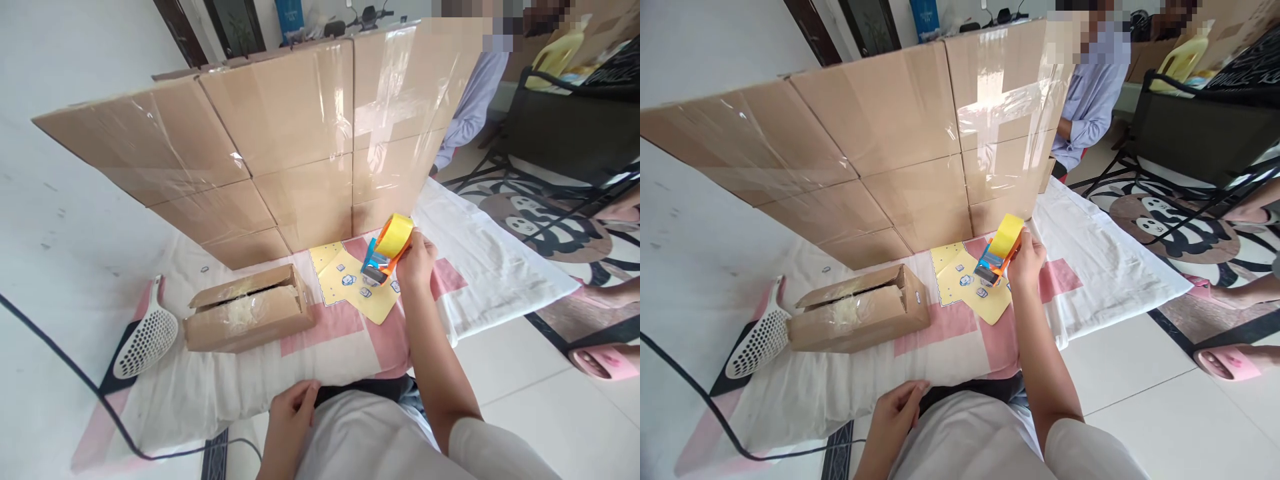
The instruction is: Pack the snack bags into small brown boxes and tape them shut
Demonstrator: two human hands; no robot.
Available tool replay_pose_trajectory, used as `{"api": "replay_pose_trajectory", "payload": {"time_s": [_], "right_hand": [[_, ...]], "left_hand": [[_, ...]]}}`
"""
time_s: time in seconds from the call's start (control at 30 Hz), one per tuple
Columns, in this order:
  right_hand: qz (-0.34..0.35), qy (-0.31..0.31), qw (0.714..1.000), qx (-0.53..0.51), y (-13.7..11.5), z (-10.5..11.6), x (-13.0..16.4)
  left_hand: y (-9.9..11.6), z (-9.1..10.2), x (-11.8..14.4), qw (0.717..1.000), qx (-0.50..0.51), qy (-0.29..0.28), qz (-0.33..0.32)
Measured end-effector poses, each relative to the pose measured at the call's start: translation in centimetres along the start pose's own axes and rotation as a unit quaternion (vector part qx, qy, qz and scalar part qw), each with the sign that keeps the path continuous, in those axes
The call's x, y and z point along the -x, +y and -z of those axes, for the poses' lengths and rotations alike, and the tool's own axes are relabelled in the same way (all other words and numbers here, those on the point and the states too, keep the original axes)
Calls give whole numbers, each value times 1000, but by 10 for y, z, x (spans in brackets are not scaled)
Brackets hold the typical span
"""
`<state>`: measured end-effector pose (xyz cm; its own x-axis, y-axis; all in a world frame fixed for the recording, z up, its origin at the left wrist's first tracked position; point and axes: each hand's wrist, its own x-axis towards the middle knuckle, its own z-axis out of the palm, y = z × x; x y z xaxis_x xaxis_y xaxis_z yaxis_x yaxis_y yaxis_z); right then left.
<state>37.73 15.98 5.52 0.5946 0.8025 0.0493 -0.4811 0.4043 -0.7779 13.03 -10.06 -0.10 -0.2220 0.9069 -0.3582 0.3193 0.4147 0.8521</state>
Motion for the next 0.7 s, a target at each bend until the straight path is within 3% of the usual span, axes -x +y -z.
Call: {"api": "replay_pose_trajectory", "payload": {"time_s": [0.1,0.2,0.33,0.43,0.57,0.7], "right_hand": [[13,-47,999,15,-14,-5,11],[20,-83,996,19,-26,-14,34],[18,-120,992,25,-42,-26,71],[8,-143,990,22,-51,-33,92],[16,-151,987,44,-53,-35,102],[56,-137,985,85,-47,-32,100]], "left_hand": [[-1,11,9,995,7,90,-40],[26,9,1,984,28,126,-119],[74,-6,-28,974,38,42,-217],[96,-21,-48,965,104,-34,-238],[101,-32,-60,966,151,-82,-194],[97,-29,-56,965,178,-106,-160]]}}
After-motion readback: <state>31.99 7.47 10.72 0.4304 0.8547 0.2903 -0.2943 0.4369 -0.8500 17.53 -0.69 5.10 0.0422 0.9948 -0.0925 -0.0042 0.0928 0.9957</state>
